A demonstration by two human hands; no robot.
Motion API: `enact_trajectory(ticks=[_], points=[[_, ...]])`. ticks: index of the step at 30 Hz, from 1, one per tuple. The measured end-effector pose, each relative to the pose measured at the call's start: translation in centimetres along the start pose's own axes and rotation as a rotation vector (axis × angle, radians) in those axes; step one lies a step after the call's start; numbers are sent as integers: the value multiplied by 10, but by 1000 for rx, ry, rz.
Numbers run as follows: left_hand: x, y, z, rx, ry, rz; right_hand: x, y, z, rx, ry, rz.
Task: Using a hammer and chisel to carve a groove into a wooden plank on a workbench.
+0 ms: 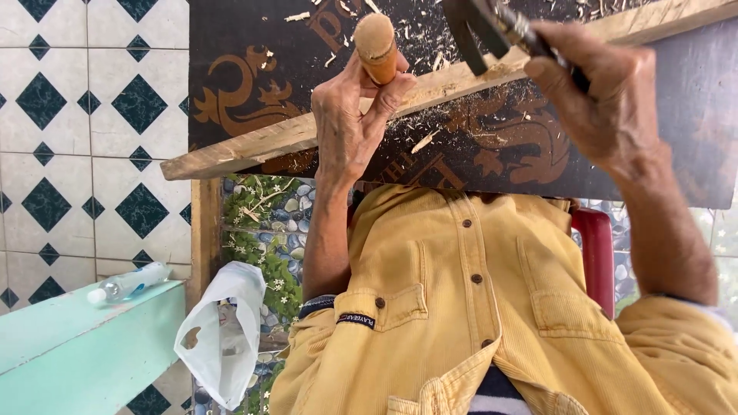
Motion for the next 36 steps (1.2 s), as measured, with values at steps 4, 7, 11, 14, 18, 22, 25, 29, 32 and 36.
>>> enact_trajectory(ticks=[4, 7, 11, 14, 18, 22, 25, 29, 32, 36], points=[[1, -7, 2, -20, 5, -6, -36, -17, -20, -64, 57, -224], [3, -14, 5, -36, 14, -23, -52, -36, -36, -280, 169, -299], [6, -14, 6, -35, 20, -12, -55, -41, -49, -328, 220, -258], [9, -8, 5, -67, 35, -32, -53, -36, -45, -311, 239, -258], [22, 32, 7, -227, 48, 73, -49, -32, -41, -250, 248, -228], [13, 31, 3, -152, 69, 106, -49, -30, -42, -257, 231, -199], [-5, 9, 9, -232, 58, 24, -51, -37, -43, -294, 256, -148], [-11, -2, 19, -136, -74, -20, -47, -30, -42, -244, 224, -146], [-17, -11, 18, -140, -29, -34, -52, -27, -45, -219, 200, -176], [-17, 2, 6, -108, -18, -69, -52, -31, -45, -235, 206, -211]])
Point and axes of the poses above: each hand's wrist, its own x-axis towards the middle knuckle, its own z-axis out of the back of the hand, y = z × x, the point moved 5 cm from there along x, towards the middle knuckle, and after that the axes turned 13 degrees about z, right-handed, at the moved point
